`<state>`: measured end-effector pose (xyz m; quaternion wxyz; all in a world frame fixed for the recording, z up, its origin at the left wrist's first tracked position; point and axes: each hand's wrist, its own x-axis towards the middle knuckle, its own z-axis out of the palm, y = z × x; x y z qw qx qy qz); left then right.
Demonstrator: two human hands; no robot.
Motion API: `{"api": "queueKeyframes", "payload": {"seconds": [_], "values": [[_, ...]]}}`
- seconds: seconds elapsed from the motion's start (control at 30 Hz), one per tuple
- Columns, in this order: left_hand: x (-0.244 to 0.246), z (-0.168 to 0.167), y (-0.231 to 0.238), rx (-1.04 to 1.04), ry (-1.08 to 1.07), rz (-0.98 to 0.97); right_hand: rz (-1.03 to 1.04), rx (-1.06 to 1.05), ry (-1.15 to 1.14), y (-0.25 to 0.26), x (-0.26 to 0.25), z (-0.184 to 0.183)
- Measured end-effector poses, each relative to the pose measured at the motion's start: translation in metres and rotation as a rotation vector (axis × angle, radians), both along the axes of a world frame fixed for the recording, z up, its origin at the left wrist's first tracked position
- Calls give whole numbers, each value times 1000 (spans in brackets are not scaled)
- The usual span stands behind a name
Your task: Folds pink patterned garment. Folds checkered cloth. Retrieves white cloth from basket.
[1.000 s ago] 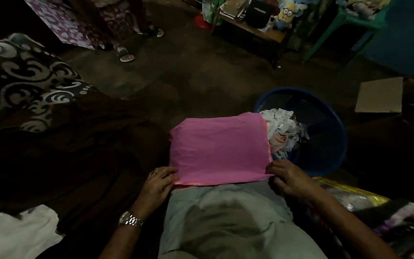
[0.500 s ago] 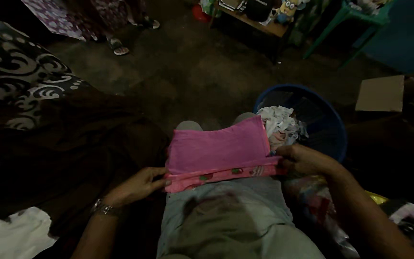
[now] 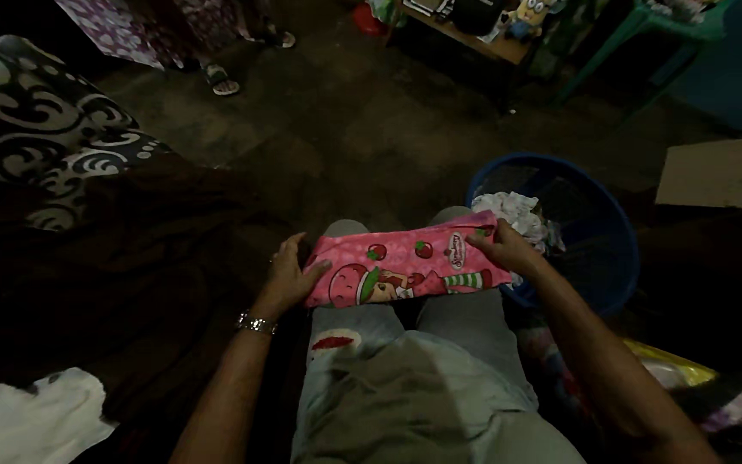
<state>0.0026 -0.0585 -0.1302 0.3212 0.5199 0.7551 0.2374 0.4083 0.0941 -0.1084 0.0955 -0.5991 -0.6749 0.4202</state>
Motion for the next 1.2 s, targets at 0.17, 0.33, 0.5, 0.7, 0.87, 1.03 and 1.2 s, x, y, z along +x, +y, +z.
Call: {"api": "queueKeyframes", "payload": {"seconds": [0.17, 0.33, 0.5, 0.7, 0.87, 1.03, 1.2], "values": [[0, -21, -13, -227, -191, -6, -53, -95, 117, -16, 0, 17], [-14, -28, -36, -173, -240, 131, -83, -78, 435, -35, -34, 64], [-19, -39, -57, 77, -276, 398, 209, -46, 543, -57, -116, 87], [24, -35, -68, 207, -708, 622, 580, -126, 426, -84, -242, 53], [42, -33, -86, 108, -802, 733, 707, 248, 205, -78, -247, 26], [56, -36, -102, -13, -823, 461, 579, 319, 40, -45, -206, -7], [70, -22, -66, 294, -693, 603, 601, 213, 41, -54, -202, -2]]}}
